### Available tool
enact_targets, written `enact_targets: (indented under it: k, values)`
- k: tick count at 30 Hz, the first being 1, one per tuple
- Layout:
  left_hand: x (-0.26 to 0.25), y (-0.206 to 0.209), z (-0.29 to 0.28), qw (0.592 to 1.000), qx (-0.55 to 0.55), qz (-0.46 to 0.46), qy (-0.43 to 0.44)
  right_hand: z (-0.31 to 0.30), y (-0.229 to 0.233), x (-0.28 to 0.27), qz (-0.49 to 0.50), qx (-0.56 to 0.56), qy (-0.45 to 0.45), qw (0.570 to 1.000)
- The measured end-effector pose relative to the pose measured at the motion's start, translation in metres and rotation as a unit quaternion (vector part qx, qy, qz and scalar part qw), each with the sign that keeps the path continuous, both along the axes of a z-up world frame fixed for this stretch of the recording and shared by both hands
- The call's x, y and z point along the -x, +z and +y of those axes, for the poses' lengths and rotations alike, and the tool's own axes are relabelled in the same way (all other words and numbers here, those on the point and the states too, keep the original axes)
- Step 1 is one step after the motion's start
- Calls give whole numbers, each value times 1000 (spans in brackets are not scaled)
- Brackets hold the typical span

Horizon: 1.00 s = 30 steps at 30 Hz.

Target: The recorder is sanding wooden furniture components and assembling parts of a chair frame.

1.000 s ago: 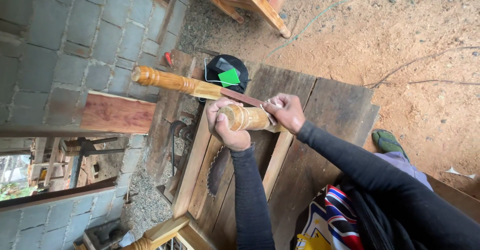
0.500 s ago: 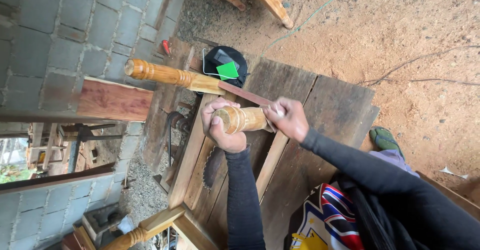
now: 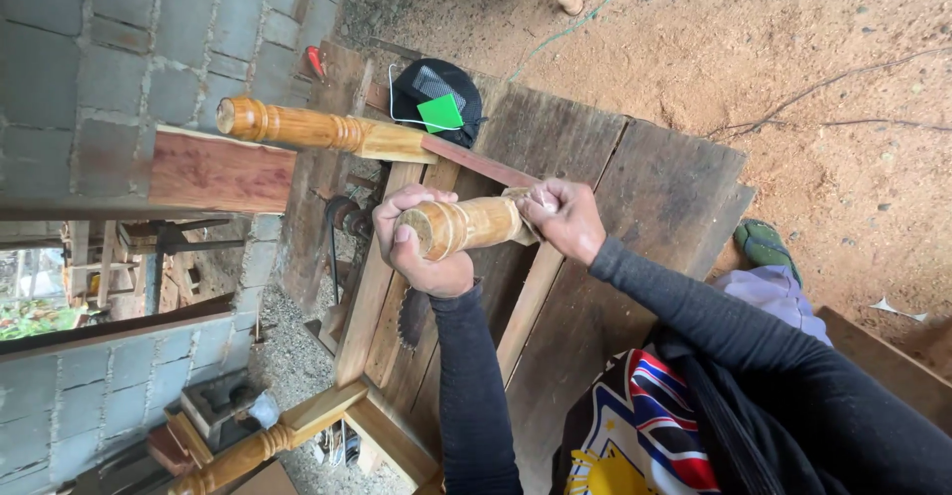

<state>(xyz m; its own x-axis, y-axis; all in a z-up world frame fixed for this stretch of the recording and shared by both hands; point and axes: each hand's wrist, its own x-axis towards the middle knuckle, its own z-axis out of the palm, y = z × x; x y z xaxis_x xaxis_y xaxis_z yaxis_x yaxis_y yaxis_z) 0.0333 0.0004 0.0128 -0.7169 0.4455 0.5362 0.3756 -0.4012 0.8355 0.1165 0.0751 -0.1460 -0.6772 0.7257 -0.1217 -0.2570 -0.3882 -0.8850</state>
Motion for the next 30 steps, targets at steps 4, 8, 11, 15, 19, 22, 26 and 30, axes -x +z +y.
enact_targets:
  k: [4, 8, 11, 15, 19, 22, 26, 30]
  values:
    - [-5, -2, -1, 1000, -8, 3, 0, 18, 20, 6, 17, -21, 38, 999]
    - [0, 1, 6, 1000, -20, -20, -7, 26, 32, 1, -49, -25, 94, 994]
    - [-7, -3, -4, 999, -16, -36, -7, 8, 1, 12, -41, -78, 24, 996]
    - [-11, 2, -1, 999, -31, -24, 9, 18, 24, 1, 22, -93, 34, 995]
    - [-10, 0, -2, 999, -19, -35, 7, 17, 36, -17, -25, 33, 96, 995]
    - [-15, 1, -2, 999, -28, -41, 22, 19, 21, 1, -24, -108, 54, 992]
    - [-14, 5, 2, 999, -27, -31, 18, 22, 21, -4, 10, -50, 44, 998]
    - [-17, 3, 1, 999, -13, -30, 28, 24, 25, -39, -39, -37, 116, 992]
